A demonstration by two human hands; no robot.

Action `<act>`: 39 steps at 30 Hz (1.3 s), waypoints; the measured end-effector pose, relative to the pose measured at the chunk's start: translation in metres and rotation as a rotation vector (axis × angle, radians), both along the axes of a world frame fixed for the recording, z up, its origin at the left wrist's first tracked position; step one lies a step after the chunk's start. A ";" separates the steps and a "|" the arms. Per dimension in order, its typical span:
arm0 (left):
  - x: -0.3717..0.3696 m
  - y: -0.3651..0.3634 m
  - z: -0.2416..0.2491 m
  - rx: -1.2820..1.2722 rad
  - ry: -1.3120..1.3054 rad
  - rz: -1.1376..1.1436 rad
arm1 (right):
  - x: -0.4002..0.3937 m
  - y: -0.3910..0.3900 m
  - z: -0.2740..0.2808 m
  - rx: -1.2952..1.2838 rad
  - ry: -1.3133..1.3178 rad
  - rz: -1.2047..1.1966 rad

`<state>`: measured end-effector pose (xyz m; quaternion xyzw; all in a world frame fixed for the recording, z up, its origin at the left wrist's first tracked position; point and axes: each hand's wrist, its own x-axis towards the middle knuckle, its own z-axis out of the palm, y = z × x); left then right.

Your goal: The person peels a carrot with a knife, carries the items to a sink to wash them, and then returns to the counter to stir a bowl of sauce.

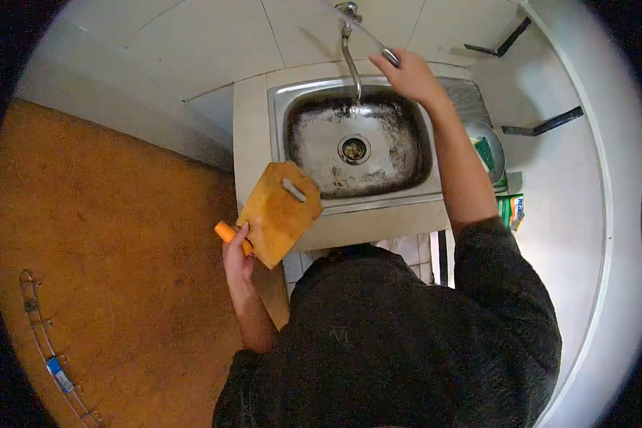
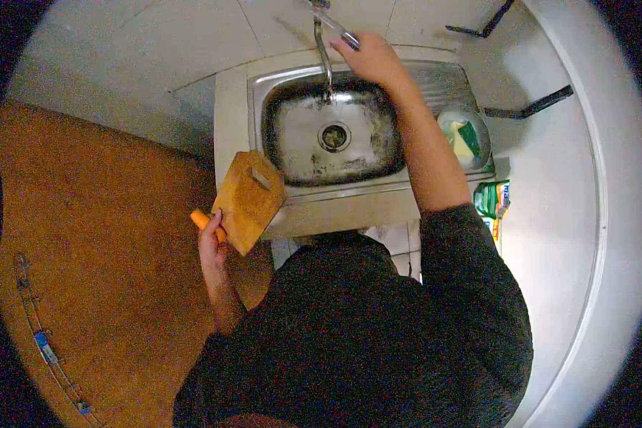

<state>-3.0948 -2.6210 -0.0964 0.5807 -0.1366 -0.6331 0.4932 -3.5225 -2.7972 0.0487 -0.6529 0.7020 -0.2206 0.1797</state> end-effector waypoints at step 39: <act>-0.212 0.063 0.040 -0.218 -0.083 -1.161 | 0.068 0.528 -0.024 0.252 -0.044 -1.163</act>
